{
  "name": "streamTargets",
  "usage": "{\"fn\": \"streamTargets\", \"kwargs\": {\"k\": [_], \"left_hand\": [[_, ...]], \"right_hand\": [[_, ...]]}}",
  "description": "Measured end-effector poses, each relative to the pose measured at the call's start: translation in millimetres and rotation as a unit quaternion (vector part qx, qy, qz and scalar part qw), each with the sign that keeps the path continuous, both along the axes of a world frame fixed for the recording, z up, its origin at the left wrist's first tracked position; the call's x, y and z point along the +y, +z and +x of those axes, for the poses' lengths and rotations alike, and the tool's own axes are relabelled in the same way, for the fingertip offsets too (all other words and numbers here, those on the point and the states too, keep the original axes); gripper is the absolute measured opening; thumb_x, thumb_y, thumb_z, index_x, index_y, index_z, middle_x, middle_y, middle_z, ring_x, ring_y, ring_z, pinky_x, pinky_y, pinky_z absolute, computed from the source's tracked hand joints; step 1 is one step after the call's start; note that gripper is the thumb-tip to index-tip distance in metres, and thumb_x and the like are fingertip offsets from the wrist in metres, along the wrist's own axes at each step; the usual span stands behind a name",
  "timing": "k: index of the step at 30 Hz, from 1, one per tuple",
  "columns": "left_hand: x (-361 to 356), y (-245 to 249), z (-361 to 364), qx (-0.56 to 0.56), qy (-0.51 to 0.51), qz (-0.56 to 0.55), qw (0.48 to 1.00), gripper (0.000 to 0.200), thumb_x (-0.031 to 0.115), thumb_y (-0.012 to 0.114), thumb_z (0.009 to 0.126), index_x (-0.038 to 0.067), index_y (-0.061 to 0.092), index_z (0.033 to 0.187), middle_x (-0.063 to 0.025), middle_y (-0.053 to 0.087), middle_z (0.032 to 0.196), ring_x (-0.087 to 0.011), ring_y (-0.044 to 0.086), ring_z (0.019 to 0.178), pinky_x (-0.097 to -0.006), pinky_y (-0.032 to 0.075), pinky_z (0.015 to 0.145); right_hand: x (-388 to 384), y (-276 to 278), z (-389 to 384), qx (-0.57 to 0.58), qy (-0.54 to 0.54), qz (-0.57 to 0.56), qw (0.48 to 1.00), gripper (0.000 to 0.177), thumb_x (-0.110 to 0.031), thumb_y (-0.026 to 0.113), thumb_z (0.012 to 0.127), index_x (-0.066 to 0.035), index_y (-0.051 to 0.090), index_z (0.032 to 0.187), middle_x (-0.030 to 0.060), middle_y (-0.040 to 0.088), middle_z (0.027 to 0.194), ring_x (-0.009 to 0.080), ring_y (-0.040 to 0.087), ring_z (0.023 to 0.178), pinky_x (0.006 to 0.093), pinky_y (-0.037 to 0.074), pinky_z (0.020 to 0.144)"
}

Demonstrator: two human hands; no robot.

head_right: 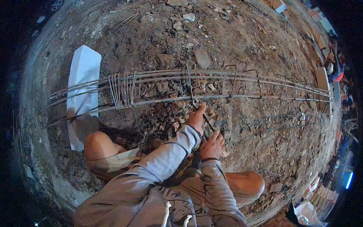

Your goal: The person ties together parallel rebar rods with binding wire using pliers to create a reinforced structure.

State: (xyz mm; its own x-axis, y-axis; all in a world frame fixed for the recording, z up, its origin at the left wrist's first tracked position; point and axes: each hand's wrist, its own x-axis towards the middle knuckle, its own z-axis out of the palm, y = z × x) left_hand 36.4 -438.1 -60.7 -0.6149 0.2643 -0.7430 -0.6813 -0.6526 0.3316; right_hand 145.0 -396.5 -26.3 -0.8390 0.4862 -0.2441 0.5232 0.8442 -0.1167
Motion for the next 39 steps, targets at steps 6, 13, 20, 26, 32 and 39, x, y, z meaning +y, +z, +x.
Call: {"fn": "streamTargets", "kwargs": {"k": [6,13,20,26,32,39], "left_hand": [[6,-5,-5,0.008,-0.034,-0.118,0.992,0.04,0.045,0.056,0.082,0.006,0.055,0.072,-0.0045,0.057,0.063,-0.013,0.05,0.046,-0.0261,0.037,0.039],[-12,-24,6,0.136,-0.157,-0.306,0.929,0.082,0.063,0.059,0.069,-0.007,0.047,0.109,-0.0193,0.055,0.097,-0.028,0.053,0.089,-0.0372,0.04,0.079],[-46,-37,-11,0.213,-0.288,-0.242,0.902,0.066,0.063,0.058,0.07,-0.001,0.062,0.087,-0.0091,0.058,0.082,-0.0207,0.053,0.075,-0.0373,0.04,0.063],[-56,-16,-11,0.221,-0.233,0.217,0.922,0.05,0.042,0.059,0.081,0.003,0.056,0.112,-0.0111,0.058,0.11,-0.0262,0.05,0.108,-0.0419,0.041,0.086],[-28,-52,-7,0.136,-0.311,-0.351,0.873,0.054,0.054,0.049,0.081,0.0,0.055,0.076,-0.0171,0.06,0.076,-0.0298,0.058,0.066,-0.039,0.046,0.06],[-50,2,0,0.232,-0.377,-0.598,0.668,0.061,0.056,0.043,0.082,-0.004,0.056,0.088,-0.0236,0.059,0.069,-0.0395,0.059,0.068,-0.0457,0.046,0.06]], "right_hand": [[20,-26,-9,0.001,-0.021,-0.086,0.996,0.051,-0.013,0.059,0.068,0.0,0.039,0.113,0.0231,0.048,0.101,0.041,0.047,0.096,0.048,0.041,0.08],[25,-20,-20,-0.08,-0.014,-0.153,0.985,0.035,-0.03,0.058,0.072,-0.002,0.055,0.092,0.0274,0.059,0.085,0.0431,0.057,0.082,0.049,0.045,0.072],[31,-27,-20,-0.107,0.016,-0.247,0.963,0.046,-0.047,0.06,0.071,-0.001,0.061,0.077,0.0217,0.06,0.072,0.0372,0.058,0.071,0.0462,0.044,0.066],[55,-87,36,-0.159,-0.04,-0.709,0.685,0.027,-0.035,0.05,0.087,-0.01,0.052,0.079,0.0067,0.046,0.059,0.0201,0.041,0.05,0.0374,0.035,0.047],[26,-42,-12,-0.214,-0.088,-0.598,0.767,0.049,-0.047,0.067,0.068,-0.002,0.061,0.088,0.0143,0.062,0.074,0.025,0.06,0.064,0.0392,0.05,0.058],[-20,-30,8,-0.025,0.007,-0.253,0.967,0.054,-0.041,0.069,0.066,0.005,0.052,0.089,0.0231,0.059,0.082,0.0384,0.058,0.078,0.0426,0.046,0.069]]}}
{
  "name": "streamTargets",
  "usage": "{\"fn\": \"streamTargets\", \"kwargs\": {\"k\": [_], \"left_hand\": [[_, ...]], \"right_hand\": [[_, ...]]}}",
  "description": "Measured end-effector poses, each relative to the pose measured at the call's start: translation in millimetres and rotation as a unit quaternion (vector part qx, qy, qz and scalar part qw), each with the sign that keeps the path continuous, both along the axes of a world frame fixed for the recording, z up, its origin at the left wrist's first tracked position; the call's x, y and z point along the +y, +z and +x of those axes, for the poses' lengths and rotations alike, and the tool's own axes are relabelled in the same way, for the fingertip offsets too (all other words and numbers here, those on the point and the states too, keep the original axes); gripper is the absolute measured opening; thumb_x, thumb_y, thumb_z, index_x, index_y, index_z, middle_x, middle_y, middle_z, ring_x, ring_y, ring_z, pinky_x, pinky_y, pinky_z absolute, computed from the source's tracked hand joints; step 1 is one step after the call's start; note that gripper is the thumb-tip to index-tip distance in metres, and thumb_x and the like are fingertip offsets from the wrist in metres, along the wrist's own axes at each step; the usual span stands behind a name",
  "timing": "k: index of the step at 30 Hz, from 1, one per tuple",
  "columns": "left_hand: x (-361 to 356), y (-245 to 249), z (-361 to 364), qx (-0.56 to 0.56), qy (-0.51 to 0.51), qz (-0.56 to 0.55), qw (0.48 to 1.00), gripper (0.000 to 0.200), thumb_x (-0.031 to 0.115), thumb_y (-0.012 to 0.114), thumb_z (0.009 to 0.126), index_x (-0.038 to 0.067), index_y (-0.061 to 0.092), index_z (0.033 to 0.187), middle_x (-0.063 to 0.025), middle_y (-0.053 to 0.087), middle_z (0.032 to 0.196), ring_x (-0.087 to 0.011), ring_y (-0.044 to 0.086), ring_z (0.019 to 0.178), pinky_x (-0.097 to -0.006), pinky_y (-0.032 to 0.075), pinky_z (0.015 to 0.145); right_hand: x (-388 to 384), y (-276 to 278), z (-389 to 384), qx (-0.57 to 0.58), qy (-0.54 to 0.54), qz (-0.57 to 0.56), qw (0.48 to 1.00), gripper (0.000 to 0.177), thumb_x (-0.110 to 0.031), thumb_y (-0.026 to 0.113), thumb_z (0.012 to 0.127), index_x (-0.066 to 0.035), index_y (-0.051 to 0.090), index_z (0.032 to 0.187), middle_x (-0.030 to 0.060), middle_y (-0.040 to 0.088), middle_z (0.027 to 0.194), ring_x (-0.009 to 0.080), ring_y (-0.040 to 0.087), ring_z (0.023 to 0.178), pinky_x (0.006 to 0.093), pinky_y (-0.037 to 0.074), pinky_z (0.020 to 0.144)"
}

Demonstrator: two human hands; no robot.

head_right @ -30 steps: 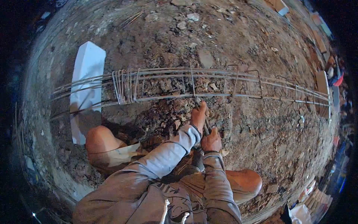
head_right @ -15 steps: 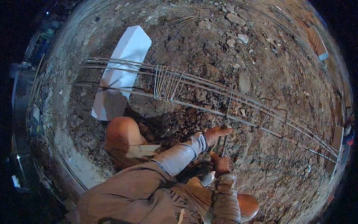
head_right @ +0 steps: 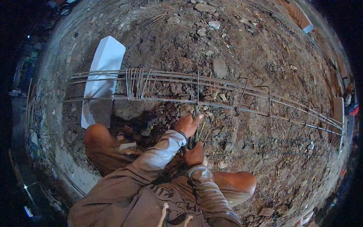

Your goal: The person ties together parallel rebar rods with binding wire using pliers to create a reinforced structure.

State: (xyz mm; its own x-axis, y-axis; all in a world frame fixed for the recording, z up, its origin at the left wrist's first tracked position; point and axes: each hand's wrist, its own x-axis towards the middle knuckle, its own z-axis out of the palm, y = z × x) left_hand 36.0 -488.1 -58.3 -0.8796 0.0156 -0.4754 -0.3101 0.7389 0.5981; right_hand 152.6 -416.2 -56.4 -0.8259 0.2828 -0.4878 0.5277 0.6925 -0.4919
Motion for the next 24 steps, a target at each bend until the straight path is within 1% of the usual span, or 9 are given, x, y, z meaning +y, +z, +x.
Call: {"fn": "streamTargets", "kwargs": {"k": [4,9,12,13,16,18,19,22,24], "left_hand": [[-24,49,-19,-0.075,-0.072,-0.122,0.987,0.062,0.058,0.047,0.078,0.0,0.058,0.094,-0.0227,0.061,0.075,-0.0369,0.06,0.074,-0.0461,0.046,0.065],[-34,77,-13,0.094,-0.071,-0.08,0.99,0.056,0.051,0.055,0.078,0.0,0.055,0.102,-0.0214,0.061,0.074,-0.0362,0.061,0.071,-0.0444,0.047,0.063],[-23,44,5,0.103,-0.074,0.007,0.992,0.044,0.042,0.054,0.082,0.0,0.059,0.095,-0.0206,0.062,0.076,-0.0372,0.06,0.07,-0.0419,0.048,0.062],[-17,30,14,0.126,-0.077,0.095,0.985,0.04,0.039,0.054,0.082,0.001,0.06,0.093,-0.0215,0.061,0.077,-0.0377,0.06,0.071,-0.0415,0.048,0.062],[-5,-10,31,0.034,-0.099,0.166,0.981,0.033,0.033,0.055,0.082,0.002,0.063,0.089,-0.0219,0.06,0.08,-0.0369,0.06,0.076,-0.0404,0.048,0.065],[-4,-50,43,0.065,0.122,0.272,0.952,0.031,0.03,0.055,0.082,0.001,0.063,0.086,-0.0187,0.062,0.079,-0.034,0.061,0.077,-0.0395,0.047,0.065],[-11,-38,35,0.055,-0.043,0.021,0.997,0.03,0.028,0.056,0.083,-0.001,0.062,0.086,-0.0169,0.063,0.08,-0.0323,0.061,0.079,-0.0396,0.046,0.068],[-19,-54,41,0.124,0.005,0.144,0.982,0.028,0.027,0.055,0.083,0.0,0.06,0.09,-0.0167,0.061,0.084,-0.0317,0.06,0.08,-0.0384,0.045,0.068],[-30,-38,38,0.091,0.014,0.209,0.974,0.029,0.027,0.055,0.084,0.0,0.056,0.095,-0.016,0.059,0.084,-0.0275,0.059,0.078,-0.0362,0.044,0.068]], "right_hand": [[9,60,-11,0.063,-0.03,-0.083,0.994,0.055,-0.047,0.068,0.068,0.004,0.049,0.079,0.0179,0.054,0.067,0.0354,0.055,0.065,0.0438,0.046,0.066],[37,-11,3,-0.081,-0.175,-0.4,0.896,0.033,-0.031,0.061,0.075,0.001,0.053,0.075,0.0201,0.052,0.062,0.0331,0.055,0.06,0.0443,0.044,0.056],[20,-67,24,0.069,0.044,-0.223,0.971,0.022,-0.02,0.054,0.076,0.001,0.054,0.077,0.0224,0.054,0.065,0.0382,0.053,0.062,0.0443,0.044,0.057],[11,-31,8,0.227,0.078,0.0,0.971,0.018,-0.016,0.049,0.078,0.001,0.055,0.077,0.0227,0.054,0.066,0.0401,0.051,0.063,0.0435,0.043,0.058],[23,0,-27,0.16,-0.079,-0.137,0.974,0.022,-0.019,0.047,0.081,0.002,0.054,0.074,0.0238,0.055,0.069,0.0413,0.052,0.066,0.0448,0.042,0.061],[31,6,-35,0.139,-0.134,-0.197,0.961,0.028,-0.023,0.048,0.083,0.003,0.055,0.076,0.0248,0.054,0.07,0.0426,0.053,0.07,0.0462,0.041,0.063],[29,8,-37,0.152,-0.105,-0.145,0.972,0.029,-0.025,0.048,0.084,0.003,0.056,0.079,0.0257,0.055,0.071,0.0419,0.054,0.072,0.045,0.042,0.064],[23,-16,-38,0.085,-0.047,-0.079,0.992,0.033,-0.03,0.05,0.085,0.001,0.061,0.086,0.0222,0.06,0.076,0.0334,0.059,0.074,0.0397,0.044,0.066],[9,-26,-48,0.115,-0.169,-0.326,0.923,0.032,-0.031,0.052,0.084,-0.002,0.065,0.087,0.015,0.064,0.079,0.0246,0.06,0.073,0.0366,0.045,0.066]]}}
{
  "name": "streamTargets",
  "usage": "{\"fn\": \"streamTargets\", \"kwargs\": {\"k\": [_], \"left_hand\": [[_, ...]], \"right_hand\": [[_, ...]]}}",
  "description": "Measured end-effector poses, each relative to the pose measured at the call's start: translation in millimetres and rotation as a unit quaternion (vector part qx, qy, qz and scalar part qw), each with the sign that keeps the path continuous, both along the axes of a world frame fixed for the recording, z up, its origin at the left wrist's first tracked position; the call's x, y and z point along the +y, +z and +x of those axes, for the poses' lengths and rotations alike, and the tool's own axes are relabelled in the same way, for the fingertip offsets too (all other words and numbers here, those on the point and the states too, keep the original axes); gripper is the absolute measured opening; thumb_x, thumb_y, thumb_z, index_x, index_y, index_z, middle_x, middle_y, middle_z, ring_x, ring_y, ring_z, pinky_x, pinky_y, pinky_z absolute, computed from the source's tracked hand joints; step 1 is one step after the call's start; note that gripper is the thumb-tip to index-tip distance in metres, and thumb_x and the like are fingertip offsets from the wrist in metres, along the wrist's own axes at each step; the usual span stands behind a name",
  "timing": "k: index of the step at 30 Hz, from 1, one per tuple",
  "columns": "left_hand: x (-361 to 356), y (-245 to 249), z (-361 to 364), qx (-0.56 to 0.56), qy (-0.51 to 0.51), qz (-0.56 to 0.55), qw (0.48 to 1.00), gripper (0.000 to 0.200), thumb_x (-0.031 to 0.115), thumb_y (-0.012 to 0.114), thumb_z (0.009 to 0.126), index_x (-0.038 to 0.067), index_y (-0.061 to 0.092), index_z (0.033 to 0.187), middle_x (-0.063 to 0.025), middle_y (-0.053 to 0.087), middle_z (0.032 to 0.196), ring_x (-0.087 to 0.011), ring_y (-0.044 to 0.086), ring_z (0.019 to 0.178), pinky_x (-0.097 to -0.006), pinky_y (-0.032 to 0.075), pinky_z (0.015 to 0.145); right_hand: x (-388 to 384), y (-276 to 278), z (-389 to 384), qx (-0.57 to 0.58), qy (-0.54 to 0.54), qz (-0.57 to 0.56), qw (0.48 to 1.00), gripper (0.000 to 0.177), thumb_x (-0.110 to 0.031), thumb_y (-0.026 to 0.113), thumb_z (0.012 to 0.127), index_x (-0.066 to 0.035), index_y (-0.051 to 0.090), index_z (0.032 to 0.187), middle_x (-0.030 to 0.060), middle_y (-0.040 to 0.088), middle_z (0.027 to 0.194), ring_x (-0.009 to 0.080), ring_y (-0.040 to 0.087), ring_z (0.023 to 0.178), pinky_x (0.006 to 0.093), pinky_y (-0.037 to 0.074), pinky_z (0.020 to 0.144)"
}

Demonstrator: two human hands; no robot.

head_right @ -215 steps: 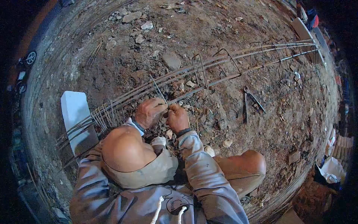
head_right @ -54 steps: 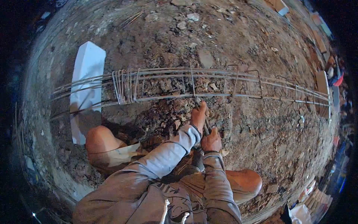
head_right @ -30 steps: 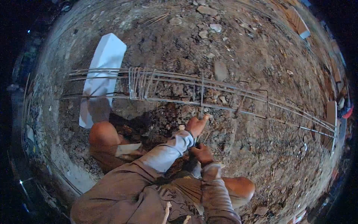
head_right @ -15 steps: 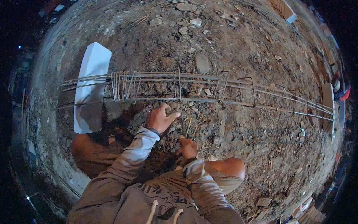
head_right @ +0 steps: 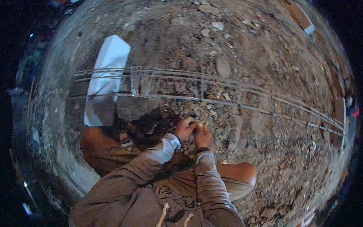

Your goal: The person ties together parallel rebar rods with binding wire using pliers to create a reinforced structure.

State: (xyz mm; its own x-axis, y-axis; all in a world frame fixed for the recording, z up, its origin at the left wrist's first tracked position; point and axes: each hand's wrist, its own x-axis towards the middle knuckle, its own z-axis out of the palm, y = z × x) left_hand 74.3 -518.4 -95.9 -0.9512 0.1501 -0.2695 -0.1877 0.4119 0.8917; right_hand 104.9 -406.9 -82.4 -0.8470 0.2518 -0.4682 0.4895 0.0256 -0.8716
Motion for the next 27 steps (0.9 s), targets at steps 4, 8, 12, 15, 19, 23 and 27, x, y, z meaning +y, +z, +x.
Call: {"fn": "streamTargets", "kwargs": {"k": [4,8,12,15,19,23,27], "left_hand": [[-30,55,-5,-0.06,0.04,-0.063,0.995,0.027,0.025,0.058,0.081,-0.001,0.057,0.089,-0.0145,0.058,0.08,-0.0248,0.057,0.073,-0.0352,0.043,0.065],[-78,85,-18,0.012,0.112,-0.044,0.993,0.024,0.024,0.06,0.079,0.0,0.058,0.082,-0.0119,0.058,0.079,-0.0253,0.056,0.075,-0.0363,0.043,0.068],[-176,71,-62,0.235,0.328,-0.25,0.88,0.04,0.033,0.063,0.074,0.002,0.056,0.098,-0.0169,0.057,0.09,-0.0325,0.055,0.09,-0.0421,0.041,0.08],[-195,88,-85,0.064,0.333,-0.265,0.903,0.071,0.042,0.065,0.073,-0.002,0.037,0.121,-0.0231,0.053,0.106,-0.0367,0.051,0.101,-0.0456,0.034,0.091],[-187,106,-112,-0.049,0.224,-0.378,0.897,0.093,0.053,0.069,0.062,0.0,0.032,0.128,-0.0248,0.052,0.113,-0.0365,0.049,0.108,-0.0461,0.036,0.092],[-190,102,-123,-0.035,0.157,-0.379,0.911,0.082,0.047,0.067,0.067,0.0,0.033,0.125,-0.0232,0.056,0.107,-0.037,0.053,0.102,-0.044,0.039,0.088],[-205,82,-142,-0.04,0.131,-0.286,0.948,0.068,0.037,0.07,0.065,-0.004,0.046,0.113,-0.0222,0.059,0.102,-0.0352,0.056,0.098,-0.0414,0.042,0.086]], "right_hand": [[-22,32,-29,0.022,0.034,-0.054,0.998,0.028,-0.028,0.056,0.083,-0.002,0.066,0.085,0.0081,0.064,0.076,0.0188,0.057,0.069,0.0319,0.044,0.063],[-72,51,-47,0.164,0.006,0.07,0.984,0.025,-0.025,0.051,0.085,-0.002,0.057,0.077,0.008,0.059,0.068,0.0161,0.053,0.059,0.0297,0.042,0.057],[-106,72,-81,0.086,-0.039,-0.073,0.993,0.03,-0.03,0.053,0.084,-0.001,0.054,0.077,0.0126,0.059,0.07,0.0217,0.054,0.058,0.0332,0.042,0.057],[-136,62,-111,0.1,0.021,0.036,0.994,0.037,-0.038,0.058,0.078,0.0,0.058,0.08,0.0162,0.061,0.074,0.0259,0.057,0.064,0.0374,0.043,0.062],[-188,31,-147,0.13,0.09,0.314,0.936,0.039,-0.039,0.063,0.071,0.0,0.064,0.07,0.0176,0.062,0.068,0.032,0.059,0.062,0.0409,0.045,0.06],[-194,47,-151,0.077,0.162,0.293,0.939,0.038,-0.039,0.061,0.069,-0.001,0.065,0.074,0.0209,0.061,0.073,0.0374,0.059,0.073,0.0432,0.047,0.067],[-186,57,-141,0.088,0.141,0.352,0.921,0.031,-0.031,0.058,0.07,-0.001,0.063,0.075,0.0216,0.061,0.076,0.0383,0.059,0.074,0.0447,0.047,0.068]]}}
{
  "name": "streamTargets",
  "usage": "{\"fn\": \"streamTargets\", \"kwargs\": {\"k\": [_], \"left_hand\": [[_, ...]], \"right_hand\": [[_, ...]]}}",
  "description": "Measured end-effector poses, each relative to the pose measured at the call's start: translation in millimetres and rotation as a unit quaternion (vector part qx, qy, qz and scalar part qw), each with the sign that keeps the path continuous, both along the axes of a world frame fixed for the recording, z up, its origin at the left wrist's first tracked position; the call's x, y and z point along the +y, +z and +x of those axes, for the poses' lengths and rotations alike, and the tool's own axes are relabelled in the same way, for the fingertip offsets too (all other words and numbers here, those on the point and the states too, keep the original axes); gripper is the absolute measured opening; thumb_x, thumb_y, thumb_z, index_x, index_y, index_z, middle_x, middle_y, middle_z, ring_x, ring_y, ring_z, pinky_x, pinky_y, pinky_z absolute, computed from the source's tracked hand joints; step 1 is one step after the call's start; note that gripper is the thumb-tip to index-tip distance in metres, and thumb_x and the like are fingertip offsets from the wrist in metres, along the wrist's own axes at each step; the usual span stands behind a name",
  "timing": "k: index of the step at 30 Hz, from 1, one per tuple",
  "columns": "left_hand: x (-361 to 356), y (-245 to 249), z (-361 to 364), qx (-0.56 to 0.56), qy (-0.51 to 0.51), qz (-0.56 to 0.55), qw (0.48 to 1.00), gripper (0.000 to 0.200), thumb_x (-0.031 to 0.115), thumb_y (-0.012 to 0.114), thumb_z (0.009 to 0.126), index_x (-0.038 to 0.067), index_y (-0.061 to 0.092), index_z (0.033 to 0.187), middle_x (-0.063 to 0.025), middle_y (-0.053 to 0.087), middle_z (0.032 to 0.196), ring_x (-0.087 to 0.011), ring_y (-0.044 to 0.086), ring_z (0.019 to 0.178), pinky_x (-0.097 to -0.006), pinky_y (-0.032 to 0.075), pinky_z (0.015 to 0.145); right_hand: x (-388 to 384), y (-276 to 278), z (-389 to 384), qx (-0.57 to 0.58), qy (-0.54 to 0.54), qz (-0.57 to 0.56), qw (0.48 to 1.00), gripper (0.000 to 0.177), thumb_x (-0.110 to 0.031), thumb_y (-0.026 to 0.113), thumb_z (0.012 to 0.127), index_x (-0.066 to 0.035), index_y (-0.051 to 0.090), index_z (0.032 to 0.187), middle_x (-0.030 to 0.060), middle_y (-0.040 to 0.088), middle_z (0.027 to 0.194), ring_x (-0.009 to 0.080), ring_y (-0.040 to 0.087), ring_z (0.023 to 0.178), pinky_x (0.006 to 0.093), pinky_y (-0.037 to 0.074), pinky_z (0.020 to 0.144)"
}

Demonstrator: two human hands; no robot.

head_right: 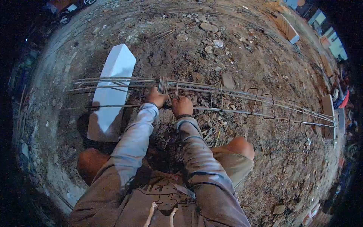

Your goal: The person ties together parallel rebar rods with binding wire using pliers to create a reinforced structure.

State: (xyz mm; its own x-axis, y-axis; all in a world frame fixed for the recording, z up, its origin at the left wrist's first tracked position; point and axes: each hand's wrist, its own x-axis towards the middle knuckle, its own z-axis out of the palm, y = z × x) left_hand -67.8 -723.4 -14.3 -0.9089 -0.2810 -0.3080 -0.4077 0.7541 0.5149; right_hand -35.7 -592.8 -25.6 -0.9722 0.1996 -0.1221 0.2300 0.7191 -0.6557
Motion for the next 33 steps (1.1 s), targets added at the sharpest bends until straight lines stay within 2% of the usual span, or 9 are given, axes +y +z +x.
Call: {"fn": "streamTargets", "kwargs": {"k": [7,11,15,16,19,27,29,31,33], "left_hand": [[-42,-19,-11,0.006,-0.031,0.065,0.997,0.053,0.033,0.073,0.06,-0.003,0.059,0.096,-0.0265,0.058,0.097,-0.0348,0.058,0.092,-0.0406,0.046,0.076],[-58,-2,-6,0.046,-0.031,0.062,0.997,0.063,0.04,0.073,0.063,-0.006,0.057,0.103,-0.0251,0.056,0.107,-0.0325,0.055,0.101,-0.0352,0.043,0.083],[-77,-38,-15,0.013,-0.016,0.089,0.996,0.058,0.04,0.073,0.063,-0.005,0.061,0.098,-0.0163,0.063,0.09,-0.0245,0.059,0.08,-0.0343,0.045,0.074],[-91,-55,-21,-0.001,-0.018,0.161,0.987,0.075,0.04,0.073,0.061,-0.01,0.049,0.114,-0.0231,0.056,0.109,-0.0301,0.055,0.101,-0.0335,0.043,0.086],[-113,-44,-18,-0.004,0.005,0.18,0.984,0.08,0.042,0.073,0.061,-0.007,0.047,0.117,-0.0217,0.057,0.109,-0.0296,0.056,0.099,-0.0342,0.044,0.085],[-24,6,10,0.335,0.098,-0.16,0.923,0.045,0.03,0.068,0.068,0.008,0.054,0.105,-0.019,0.055,0.105,-0.0347,0.053,0.097,-0.043,0.042,0.083],[-12,-21,-1,0.349,0.058,-0.009,0.935,0.038,0.034,0.064,0.072,0.008,0.058,0.099,-0.0183,0.058,0.099,-0.0342,0.055,0.091,-0.0423,0.043,0.08],[26,8,14,0.095,-0.076,0.114,0.986,0.043,0.044,0.06,0.074,0.003,0.06,0.089,-0.0208,0.06,0.09,-0.0328,0.058,0.085,-0.0426,0.045,0.076],[31,-23,30,0.166,-0.081,0.078,0.98,0.047,0.048,0.059,0.074,0.002,0.061,0.085,-0.0207,0.06,0.082,-0.0316,0.058,0.077,-0.0421,0.045,0.071]], "right_hand": [[-2,31,6,-0.089,0.022,0.058,0.994,0.026,-0.025,0.056,0.076,-0.003,0.063,0.088,0.0226,0.061,0.087,0.0379,0.059,0.084,0.0452,0.048,0.075],[5,16,11,-0.054,0.041,0.073,0.995,0.025,-0.023,0.055,0.076,-0.001,0.06,0.087,0.0238,0.061,0.083,0.0392,0.06,0.078,0.0461,0.049,0.07],[20,11,11,-0.049,0.034,0.016,0.998,0.021,-0.018,0.054,0.075,-0.001,0.06,0.085,0.0219,0.062,0.079,0.0372,0.06,0.077,0.046,0.049,0.069],[21,11,12,-0.051,0.031,0.014,0.998,0.021,-0.018,0.054,0.075,-0.001,0.06,0.085,0.0219,0.062,0.079,0.0372,0.06,0.077,0.046,0.049,0.069],[20,12,17,-0.009,0.04,0.011,0.999,0.022,-0.02,0.055,0.076,-0.001,0.059,0.086,0.0223,0.061,0.077,0.0368,0.06,0.077,0.0462,0.049,0.068],[26,19,54,0.077,-0.091,-0.198,0.973,0.037,-0.036,0.056,0.08,0.0,0.06,0.087,0.0233,0.061,0.081,0.0415,0.057,0.08,0.046,0.045,0.068],[30,17,64,0.009,-0.051,-0.189,0.981,0.043,-0.04,0.059,0.078,0.002,0.058,0.086,0.0225,0.061,0.077,0.0376,0.059,0.077,0.0438,0.045,0.067],[38,-7,68,-0.187,0.052,-0.25,0.949,0.033,-0.032,0.053,0.083,-0.003,0.055,0.098,0.0135,0.056,0.073,0.0223,0.053,0.061,0.0356,0.043,0.054],[38,-39,78,-0.17,0.059,-0.335,0.925,0.036,-0.035,0.055,0.082,-0.002,0.056,0.096,0.0105,0.052,0.067,0.016,0.049,0.057,0.0289,0.039,0.047]]}}
